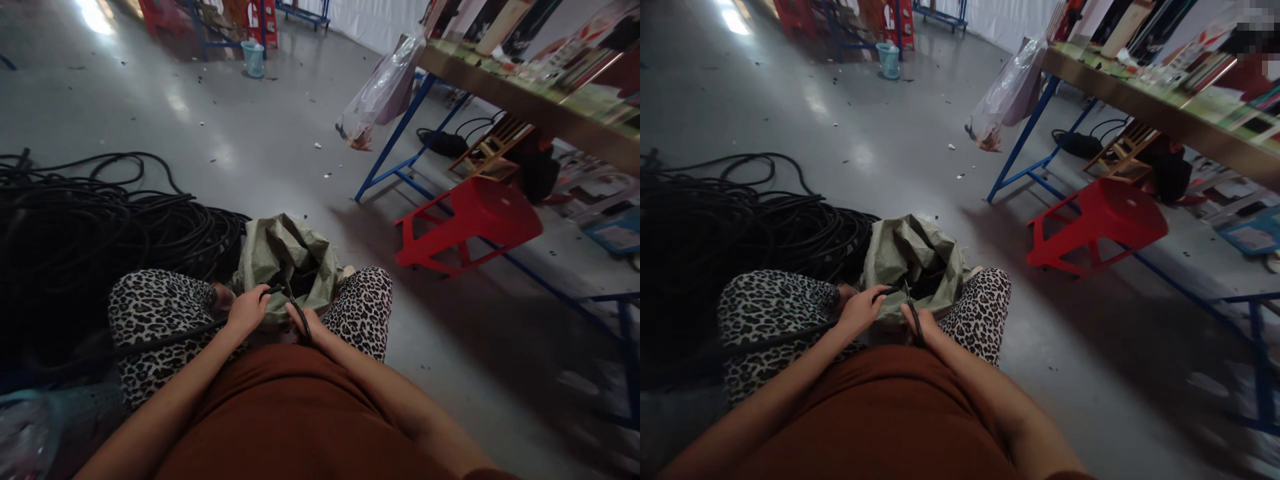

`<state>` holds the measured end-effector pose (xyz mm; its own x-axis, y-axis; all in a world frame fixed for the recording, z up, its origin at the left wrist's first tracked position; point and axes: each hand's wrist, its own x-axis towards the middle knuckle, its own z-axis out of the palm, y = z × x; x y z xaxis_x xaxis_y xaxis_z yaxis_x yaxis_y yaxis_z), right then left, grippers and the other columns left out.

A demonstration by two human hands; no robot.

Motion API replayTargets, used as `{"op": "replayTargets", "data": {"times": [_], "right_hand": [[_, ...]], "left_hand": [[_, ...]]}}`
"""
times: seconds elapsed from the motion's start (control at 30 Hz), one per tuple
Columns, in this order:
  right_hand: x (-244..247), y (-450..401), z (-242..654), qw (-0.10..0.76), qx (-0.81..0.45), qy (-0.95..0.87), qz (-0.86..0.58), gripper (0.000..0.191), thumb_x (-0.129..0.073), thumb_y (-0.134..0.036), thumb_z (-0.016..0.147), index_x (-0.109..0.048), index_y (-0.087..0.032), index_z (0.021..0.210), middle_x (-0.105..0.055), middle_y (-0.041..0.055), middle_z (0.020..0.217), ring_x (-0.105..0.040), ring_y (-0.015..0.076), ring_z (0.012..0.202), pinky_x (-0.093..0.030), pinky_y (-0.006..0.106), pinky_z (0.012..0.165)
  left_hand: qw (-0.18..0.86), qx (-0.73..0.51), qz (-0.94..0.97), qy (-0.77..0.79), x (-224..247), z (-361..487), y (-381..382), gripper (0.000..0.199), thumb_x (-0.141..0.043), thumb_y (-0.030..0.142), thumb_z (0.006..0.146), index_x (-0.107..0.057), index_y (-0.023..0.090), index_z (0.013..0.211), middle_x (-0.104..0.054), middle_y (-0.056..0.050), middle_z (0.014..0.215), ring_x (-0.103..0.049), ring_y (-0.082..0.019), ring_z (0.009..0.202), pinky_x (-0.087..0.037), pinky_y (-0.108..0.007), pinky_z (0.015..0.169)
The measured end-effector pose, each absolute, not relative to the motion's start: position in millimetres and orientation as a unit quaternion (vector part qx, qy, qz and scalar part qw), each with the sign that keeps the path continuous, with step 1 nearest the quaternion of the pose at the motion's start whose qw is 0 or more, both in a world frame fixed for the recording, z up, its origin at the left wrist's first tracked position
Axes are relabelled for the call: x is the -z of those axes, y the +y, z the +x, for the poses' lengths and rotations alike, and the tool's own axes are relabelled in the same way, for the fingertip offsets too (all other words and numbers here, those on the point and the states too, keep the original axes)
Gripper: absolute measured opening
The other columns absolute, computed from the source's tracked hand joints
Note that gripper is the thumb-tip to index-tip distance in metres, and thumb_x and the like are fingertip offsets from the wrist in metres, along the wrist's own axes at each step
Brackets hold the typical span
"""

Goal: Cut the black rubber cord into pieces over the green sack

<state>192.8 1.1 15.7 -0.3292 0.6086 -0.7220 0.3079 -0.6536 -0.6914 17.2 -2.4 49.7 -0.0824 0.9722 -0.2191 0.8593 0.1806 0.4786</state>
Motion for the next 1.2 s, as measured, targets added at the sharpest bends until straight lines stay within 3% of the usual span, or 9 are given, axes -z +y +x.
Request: {"op": "replayTargets", "data": {"times": [0.2, 0.37, 0.83, 1.2], "right_hand": [[-9, 0, 189, 0.109, -0.752, -0.386, -0.524, 0.044, -0.05, -0.057, 0.077, -0.051, -0.013, 0.075, -0.053, -0.001, 0.055, -0.053, 0.0095, 0.042, -0.045, 0.022, 0.045], [2, -1, 189, 0.102, -0.758, -0.424, -0.485, 0.045, -0.049, -0.058, 0.077, -0.054, -0.013, 0.078, -0.057, 0.0009, 0.061, -0.057, 0.0102, 0.049, -0.046, 0.021, 0.051], [7, -1, 190, 0.104, -0.768, -0.425, -0.468, 0.051, -0.05, -0.062, 0.073, -0.055, -0.011, 0.079, -0.058, 0.0026, 0.064, -0.058, 0.0115, 0.05, -0.046, 0.024, 0.052], [11, -1, 185, 0.081, -0.763, -0.423, -0.481, 0.047, -0.047, -0.055, 0.08, -0.056, -0.009, 0.08, -0.058, 0.0043, 0.065, -0.058, 0.0122, 0.054, -0.044, 0.023, 0.055]], "left_hand": [[0.251, -0.138, 0.621, 0.73, -52, 17, -2, 0.035, -0.039, 0.035, 0.083, -0.056, 0.024, 0.112, -0.062, -0.003, 0.113, -0.058, -0.017, 0.098, -0.043, -0.026, 0.083], [0.25, -0.132, 0.618, 0.733, -53, 18, -2, 0.035, -0.04, 0.035, 0.083, -0.055, 0.023, 0.112, -0.062, -0.004, 0.112, -0.058, -0.017, 0.098, -0.043, -0.026, 0.083], [0.261, -0.127, 0.624, 0.726, -54, 22, -7, 0.032, -0.04, 0.032, 0.083, -0.056, 0.023, 0.109, -0.063, -0.003, 0.111, -0.057, -0.017, 0.101, -0.041, -0.027, 0.087], [0.261, -0.106, 0.645, 0.711, -51, 24, -11, 0.034, -0.04, 0.031, 0.083, -0.056, 0.024, 0.112, -0.062, -0.003, 0.114, -0.056, -0.018, 0.103, -0.042, -0.029, 0.089]]}}
